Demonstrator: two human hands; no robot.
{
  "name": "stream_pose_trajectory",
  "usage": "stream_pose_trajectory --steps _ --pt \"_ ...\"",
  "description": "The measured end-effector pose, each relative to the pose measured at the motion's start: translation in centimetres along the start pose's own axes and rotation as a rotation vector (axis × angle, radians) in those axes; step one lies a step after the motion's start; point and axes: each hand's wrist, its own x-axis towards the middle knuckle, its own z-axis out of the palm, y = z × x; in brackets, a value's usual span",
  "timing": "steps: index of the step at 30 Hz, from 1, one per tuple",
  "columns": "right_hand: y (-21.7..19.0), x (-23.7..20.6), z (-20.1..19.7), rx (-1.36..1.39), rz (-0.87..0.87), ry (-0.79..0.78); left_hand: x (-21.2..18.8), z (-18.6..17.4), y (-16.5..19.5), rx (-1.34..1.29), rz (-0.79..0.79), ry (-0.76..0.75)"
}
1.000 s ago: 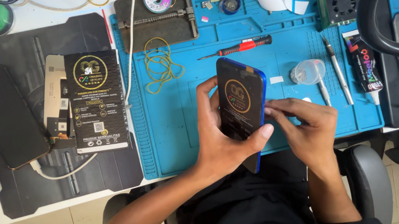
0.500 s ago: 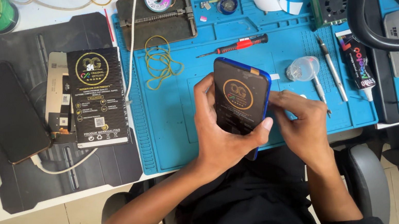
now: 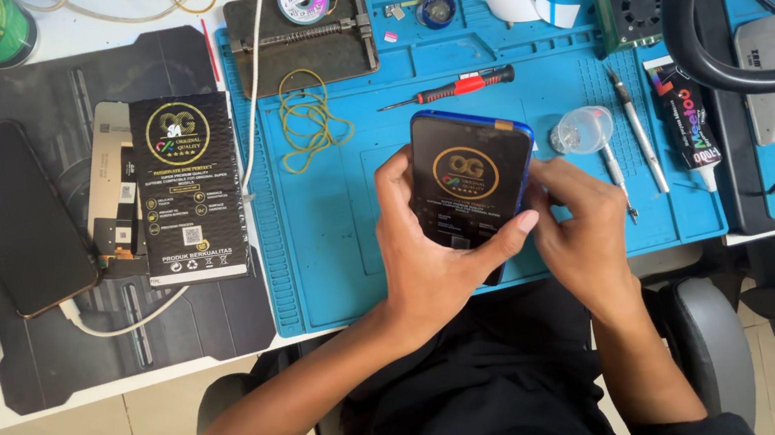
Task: The person uses a screwdriver to fasten screws around the camera module of a disassembled blue smartphone, then aligns and snaps the back cover into place. The person inspects the assembled phone by pressing the edges and turning it over.
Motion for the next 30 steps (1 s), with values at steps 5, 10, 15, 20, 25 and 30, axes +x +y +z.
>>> stream_pose_trajectory --steps 5,10,15,20,25,30 --pt "0.9 -1.7 0.0 0.404 0.220 -0.108 0.4 0.2 0.1 0.032 -0.085 -0.037" --pt "2.7 -2.0 0.7 0.750 0.452 -0.101 0.2 0.0 -0.4 -0.068 -0.117 -0.098" --pt "2.7 -1.6 0.6 1.149 0.563 -0.125 0.1 0.0 -1.1 -0.171 -0.143 -0.125" --pt "1.2 -1.1 0.2 1.546 0.735 -0.187 0.2 -0.6 -0.5 -0.106 -0.015 -0.149" --pt "0.1 -0.5 -0.1 1.853 0.711 -0.290 0.5 -1.2 1.1 -0.027 -0.051 -0.214" --pt "0.4 -0.6 -0.2 1.923 0.772 -0.300 1.5 -2.3 2.1 0.361 0.174 -0.228"
